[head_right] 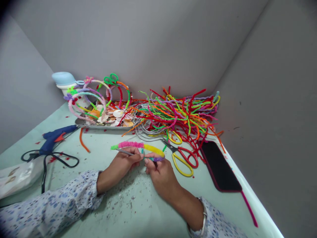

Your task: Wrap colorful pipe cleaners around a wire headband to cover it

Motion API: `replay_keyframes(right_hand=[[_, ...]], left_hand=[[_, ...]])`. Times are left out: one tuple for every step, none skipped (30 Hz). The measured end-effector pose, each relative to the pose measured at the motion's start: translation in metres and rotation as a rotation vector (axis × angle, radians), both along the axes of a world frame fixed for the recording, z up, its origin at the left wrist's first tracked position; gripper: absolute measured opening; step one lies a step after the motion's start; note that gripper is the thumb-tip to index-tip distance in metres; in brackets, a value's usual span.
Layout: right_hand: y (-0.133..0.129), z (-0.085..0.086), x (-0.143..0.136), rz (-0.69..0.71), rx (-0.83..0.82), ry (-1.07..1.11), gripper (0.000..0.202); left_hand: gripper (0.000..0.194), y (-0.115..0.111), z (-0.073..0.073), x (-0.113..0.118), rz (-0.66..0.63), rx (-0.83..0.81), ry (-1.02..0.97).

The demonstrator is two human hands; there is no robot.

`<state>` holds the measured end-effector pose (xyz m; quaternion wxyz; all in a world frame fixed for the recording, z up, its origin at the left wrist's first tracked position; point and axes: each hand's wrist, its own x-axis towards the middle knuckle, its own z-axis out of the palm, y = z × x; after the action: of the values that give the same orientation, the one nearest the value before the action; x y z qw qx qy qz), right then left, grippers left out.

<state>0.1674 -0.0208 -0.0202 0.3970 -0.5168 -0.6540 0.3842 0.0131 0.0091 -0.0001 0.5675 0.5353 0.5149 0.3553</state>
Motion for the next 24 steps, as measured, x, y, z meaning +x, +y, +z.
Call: replay_keyframes(right_hand=[[-0.0003,0.0009,-0.0001,0.000,0.006,-0.007,0.018],[-0.0007,0.0017,-0.0001,-0.002,0.010,-0.011,0.018],[-0.0010,0.0022,-0.0001,-0.006,0.012,-0.011,0.017],[-0.0012,0.0025,-0.0001,-0.016,0.012,-0.007,0.017],[-0.0013,0.0024,0.0000,-0.027,0.006,-0.003,0.017],[-0.0012,0.0021,0.0001,-0.038,-0.005,0.005,0.017],[-0.0011,0.0015,0.0002,-0.047,-0.023,0.021,0.017],[-0.0008,0.0008,0.0004,-0.053,-0.047,0.045,0.018],[-0.0005,0.0002,0.0006,-0.056,-0.072,0.073,0.019],[-0.0002,-0.0004,0.0008,-0.058,-0.094,0.100,0.020],[0.0001,-0.0007,0.0010,-0.059,-0.109,0.121,0.021],[0.0003,-0.0008,0.0011,-0.059,-0.117,0.131,0.021],[0.0003,-0.0007,0.0012,-0.058,-0.120,0.130,0.022],[0.0003,-0.0003,0.0011,-0.056,-0.114,0.122,0.022],[0.0001,0.0001,0.0010,-0.053,-0.100,0.107,0.021],[-0.0001,0.0006,0.0009,-0.050,-0.081,0.088,0.020],[-0.0004,0.0009,0.0006,-0.046,-0.058,0.067,0.019],[-0.0007,0.0011,0.0004,-0.043,-0.034,0.045,0.018],[-0.0010,0.0011,0.0003,-0.041,-0.013,0.025,0.017],[-0.0012,0.0010,0.0002,-0.040,0.005,0.007,0.016],[-0.0013,0.0007,0.0002,-0.040,0.020,-0.009,0.016],[-0.0014,0.0004,0.0002,-0.041,0.034,-0.025,0.016],[-0.0013,0.0003,0.0003,-0.042,0.047,-0.042,0.015],[-0.0012,0.0003,0.0004,-0.041,0.057,-0.059,0.015]], left_hand=[[0.025,-0.0001,0.0009,0.0003,0.005,0.003,-0.006],[0.025,-0.0002,0.0016,0.0004,0.006,0.004,-0.012],[0.025,-0.0002,0.0020,0.0004,0.006,0.004,-0.016],[0.025,-0.0002,0.0023,0.0004,0.005,0.004,-0.019],[0.025,-0.0002,0.0025,0.0003,0.002,0.005,-0.020],[0.026,-0.0002,0.0026,0.0002,-0.001,0.007,-0.022],[0.026,-0.0003,0.0026,0.0001,-0.005,0.009,-0.021],[0.026,-0.0004,0.0028,0.0002,-0.009,0.013,-0.021],[0.026,-0.0006,0.0029,0.0003,-0.015,0.019,-0.023],[0.025,-0.0007,0.0030,0.0004,-0.025,0.030,-0.026],[0.025,-0.0008,0.0029,0.0006,-0.036,0.041,-0.028],[0.024,-0.0007,0.0027,0.0007,-0.044,0.053,-0.026],[0.024,-0.0006,0.0021,0.0008,-0.049,0.061,-0.021],[0.024,-0.0004,0.0013,0.0008,-0.050,0.064,-0.014],[0.024,-0.0001,0.0001,0.0007,-0.047,0.061,-0.005],[0.025,0.0002,-0.0012,0.0005,-0.042,0.053,0.003],[0.026,0.0006,-0.0024,0.0004,-0.035,0.047,0.007],[0.027,0.0008,-0.0034,0.0003,-0.027,0.042,0.009],[0.027,0.0010,-0.0040,0.0003,-0.020,0.038,0.007],[0.027,0.0009,-0.0039,0.0005,-0.011,0.035,0.003],[0.027,0.0007,-0.0032,0.0007,-0.003,0.031,-0.002],[0.027,0.0004,-0.0019,0.0011,0.005,0.029,-0.004],[0.026,-0.0001,-0.0003,0.0015,0.013,0.026,-0.004],[0.026,-0.0005,0.0015,0.0019,0.018,0.024,-0.002]])
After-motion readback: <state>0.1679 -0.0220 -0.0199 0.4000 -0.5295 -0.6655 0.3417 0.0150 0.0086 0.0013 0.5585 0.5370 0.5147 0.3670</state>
